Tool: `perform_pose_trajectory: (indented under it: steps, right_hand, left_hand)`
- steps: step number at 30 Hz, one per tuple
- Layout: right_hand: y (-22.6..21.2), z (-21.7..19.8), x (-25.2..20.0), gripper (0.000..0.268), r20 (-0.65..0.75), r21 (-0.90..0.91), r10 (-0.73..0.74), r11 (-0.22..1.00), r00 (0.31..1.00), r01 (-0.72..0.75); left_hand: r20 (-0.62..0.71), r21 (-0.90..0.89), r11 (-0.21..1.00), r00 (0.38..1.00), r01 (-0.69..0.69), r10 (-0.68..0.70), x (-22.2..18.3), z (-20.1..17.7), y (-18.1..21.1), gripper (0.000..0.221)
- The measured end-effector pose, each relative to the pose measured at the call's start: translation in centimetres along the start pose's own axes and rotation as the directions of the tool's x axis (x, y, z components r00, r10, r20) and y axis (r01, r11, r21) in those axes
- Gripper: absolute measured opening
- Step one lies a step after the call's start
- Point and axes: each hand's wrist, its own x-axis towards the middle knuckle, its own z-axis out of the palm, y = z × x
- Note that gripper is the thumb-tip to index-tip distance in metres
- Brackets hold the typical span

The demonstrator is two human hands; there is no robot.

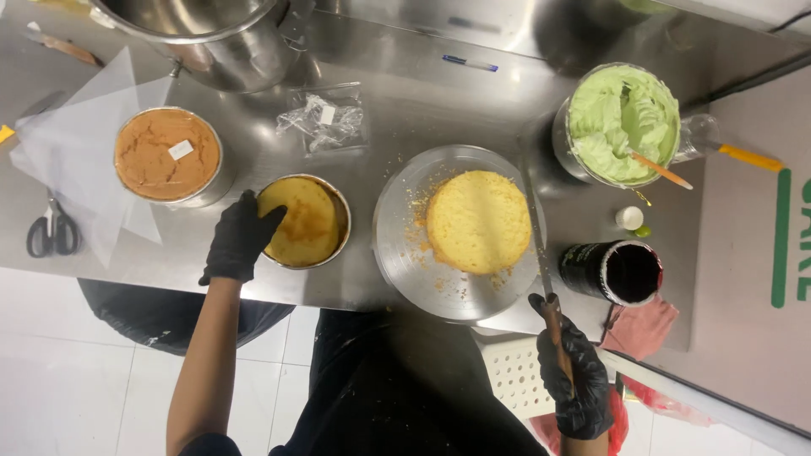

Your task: The person removes baked cake layers from round pans and slices each layer horizontally with a serrated knife on a turntable, peeling parchment paper off the cut layers and setting the sliced layers aside on the stainless steel table.

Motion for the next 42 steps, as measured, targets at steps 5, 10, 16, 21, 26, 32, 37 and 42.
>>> perform_pose_trajectory:
  steps: [5,10,16,21,26,32,37,42]
  right_hand:
    - [-1.2,-6.3,-2.5,0.058,-0.366,-0.685,-0.260,0.725,0.894,-0.070]
    - [1.7,-5.8,-1.7,0.065,-0.379,-0.610,-0.268,0.792,0.886,-0.021]
    - [5.5,-4.7,1.1,0.079,-0.283,-0.413,-0.212,0.907,0.935,0.081]
    - [6.5,-2.7,2.2,0.064,-0.254,-0.597,-0.313,0.795,0.915,0.107]
    - [6.0,-2.9,4.4,0.057,-0.338,-0.625,-0.276,0.781,0.900,0.005]
    - [5.8,7.5,3.9,0.042,-0.514,-0.564,-0.193,0.811,0.836,-0.159]
    - [7.7,-3.1,3.3,0.057,-0.109,-0.983,-0.370,-0.095,0.923,-0.155]
    - [9.0,-8.6,4.0,0.069,-0.132,-0.384,-0.200,0.913,0.971,0.136]
  left_hand:
    - [-0.261,0.114,0.885,0.845,-0.452,0.466,-2.4,1.9,6.6,0.075]
    - [-0.046,-0.063,0.611,0.613,-0.790,0.788,-3.2,6.2,20.1,0.082]
    - [0.178,0.091,0.363,0.373,-0.927,0.910,0.3,12.9,25.6,0.095]
    - [0.320,0.159,0.392,0.423,-0.906,0.848,1.0,13.8,26.1,0.099]
    - [0.309,0.159,0.387,0.419,-0.908,0.854,1.3,14.1,25.5,0.100]
    - [0.217,0.211,0.530,0.568,-0.821,0.794,-0.2,14.5,25.2,0.098]
    - [0.225,0.197,0.531,0.565,-0.825,0.794,-0.1,14.7,25.3,0.099]
    - [0.194,0.230,0.594,0.635,-0.771,0.748,-1.1,14.3,25.8,0.097]
